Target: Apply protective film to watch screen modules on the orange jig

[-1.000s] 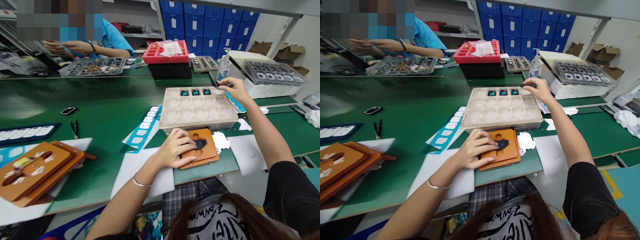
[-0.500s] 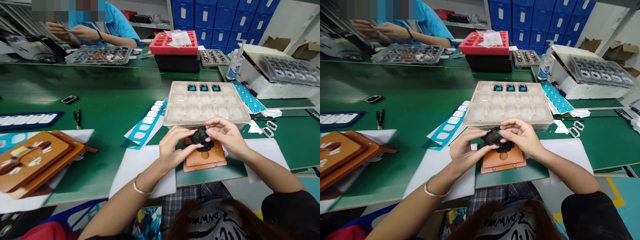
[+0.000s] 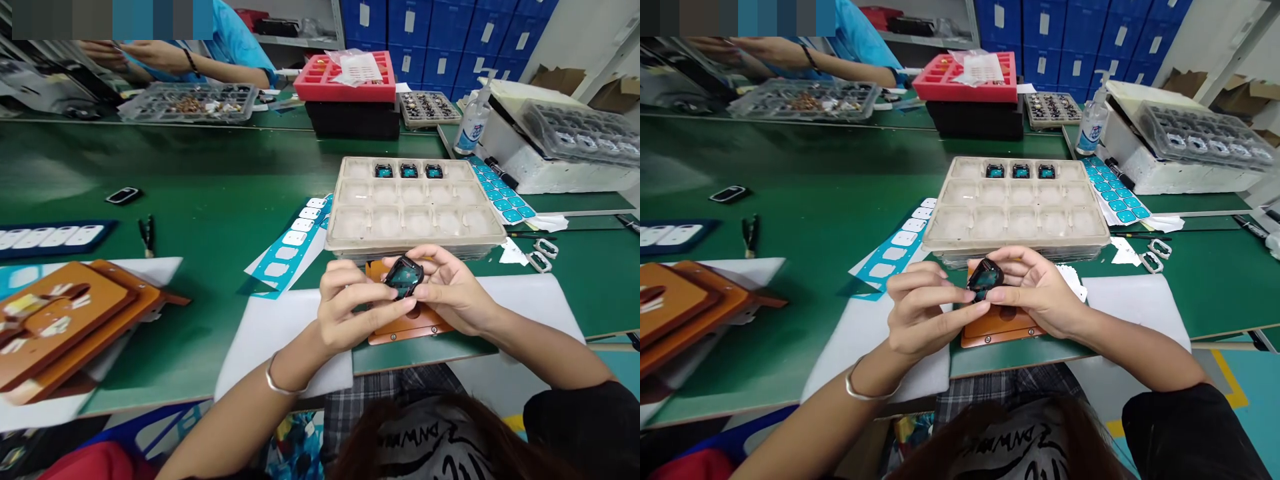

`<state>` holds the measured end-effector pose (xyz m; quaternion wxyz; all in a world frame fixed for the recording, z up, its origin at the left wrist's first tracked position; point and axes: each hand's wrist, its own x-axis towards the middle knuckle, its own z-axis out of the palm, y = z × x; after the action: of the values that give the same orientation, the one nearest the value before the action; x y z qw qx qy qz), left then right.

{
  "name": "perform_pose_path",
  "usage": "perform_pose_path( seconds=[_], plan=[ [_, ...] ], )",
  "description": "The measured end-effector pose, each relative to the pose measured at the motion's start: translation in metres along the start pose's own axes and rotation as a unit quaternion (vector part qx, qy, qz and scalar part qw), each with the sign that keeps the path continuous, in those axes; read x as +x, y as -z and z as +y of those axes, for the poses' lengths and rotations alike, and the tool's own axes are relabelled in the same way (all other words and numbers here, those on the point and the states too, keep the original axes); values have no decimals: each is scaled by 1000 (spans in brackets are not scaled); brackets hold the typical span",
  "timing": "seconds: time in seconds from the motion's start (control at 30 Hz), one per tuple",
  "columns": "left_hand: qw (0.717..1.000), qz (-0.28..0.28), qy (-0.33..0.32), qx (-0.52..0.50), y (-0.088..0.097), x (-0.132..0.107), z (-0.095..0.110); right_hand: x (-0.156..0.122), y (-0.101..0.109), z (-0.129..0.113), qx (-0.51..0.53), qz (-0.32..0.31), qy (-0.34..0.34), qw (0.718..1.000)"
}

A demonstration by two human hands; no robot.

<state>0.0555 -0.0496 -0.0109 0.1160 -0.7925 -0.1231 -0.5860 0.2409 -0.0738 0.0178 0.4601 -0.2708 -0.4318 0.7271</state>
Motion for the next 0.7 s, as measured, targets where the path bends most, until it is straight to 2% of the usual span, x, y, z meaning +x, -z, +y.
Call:
perform_pose_path(
  seconds=[0.1, 0.17, 0.2, 0.27, 0.33, 0.4, 0.5, 0.6, 0.7],
  plan=[
    [1000, 12, 9, 4, 2, 1, -1, -1, 5, -6, -56, 1, 50, 997],
    [999, 9, 30, 24, 6, 1, -5, -3, 10, -14, -185, -2, 127, 975],
    [998, 10, 46, 42, 8, 1, -7, -3, 13, -19, -275, -8, 173, 946],
    [993, 36, 81, 80, 11, 1, -12, -4, 19, -27, -453, -23, 244, 857],
    [986, 72, 107, 107, 13, 1, -17, -3, 24, -30, -569, -50, 269, 775],
    [982, 86, 118, 116, 13, 1, -19, -2, 27, -29, -620, -79, 262, 736],
    [985, 63, 108, 120, 13, 0, -19, 0, 29, -24, -652, -98, 218, 720],
    [987, 40, 96, 123, 12, -1, -17, 1, 28, -21, -652, -96, 174, 731],
    [987, 32, 98, 123, 11, -1, -17, 3, 27, -21, -648, -89, 165, 738]
  ],
)
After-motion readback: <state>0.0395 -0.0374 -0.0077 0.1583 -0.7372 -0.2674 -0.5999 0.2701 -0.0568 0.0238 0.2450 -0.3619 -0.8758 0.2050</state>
